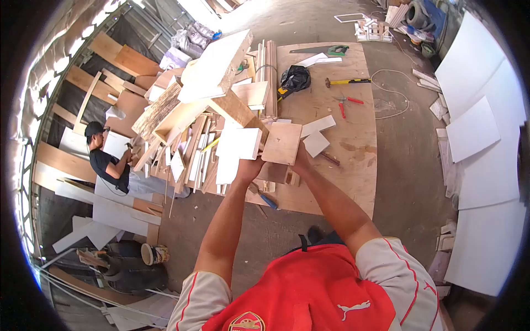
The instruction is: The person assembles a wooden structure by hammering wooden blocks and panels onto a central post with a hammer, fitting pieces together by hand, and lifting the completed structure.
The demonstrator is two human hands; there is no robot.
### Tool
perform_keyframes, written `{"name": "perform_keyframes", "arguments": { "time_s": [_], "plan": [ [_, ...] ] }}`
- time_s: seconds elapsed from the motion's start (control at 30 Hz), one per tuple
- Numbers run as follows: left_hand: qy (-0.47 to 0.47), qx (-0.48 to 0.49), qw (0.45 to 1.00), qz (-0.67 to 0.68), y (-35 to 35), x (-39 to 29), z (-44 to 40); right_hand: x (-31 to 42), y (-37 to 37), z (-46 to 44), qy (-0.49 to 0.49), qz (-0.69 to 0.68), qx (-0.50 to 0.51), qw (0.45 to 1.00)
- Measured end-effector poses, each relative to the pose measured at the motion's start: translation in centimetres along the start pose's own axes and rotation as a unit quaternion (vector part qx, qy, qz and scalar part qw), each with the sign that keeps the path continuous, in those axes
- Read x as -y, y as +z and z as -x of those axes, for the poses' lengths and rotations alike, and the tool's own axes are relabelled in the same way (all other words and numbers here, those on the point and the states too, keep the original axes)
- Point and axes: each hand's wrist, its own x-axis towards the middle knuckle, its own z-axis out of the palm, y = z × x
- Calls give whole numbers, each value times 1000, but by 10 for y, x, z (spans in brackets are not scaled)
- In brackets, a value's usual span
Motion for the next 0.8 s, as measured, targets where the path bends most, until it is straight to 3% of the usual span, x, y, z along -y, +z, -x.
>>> {"name": "perform_keyframes", "arguments": {
  "time_s": [0.1,0.2,0.33,0.5,0.7,0.8],
  "plan": [
    [26,26,999,4,-1,2,-1,-7,-2,0,-37,1,0,999],
    [3,41,999,-18,-3,4,-2,-3,-2,3,17,-184,11,983],
    [33,56,998,-7,-2,11,-6,13,-9,6,-48,9,41,998],
    [42,3,997,-60,8,-18,3,10,-3,3,-157,139,18,978],
    [90,-38,993,-59,17,-18,8,34,-2,6,-65,92,45,993],
    [146,-16,988,38,20,-3,9,21,-5,3,-121,90,40,988]
  ]
}}
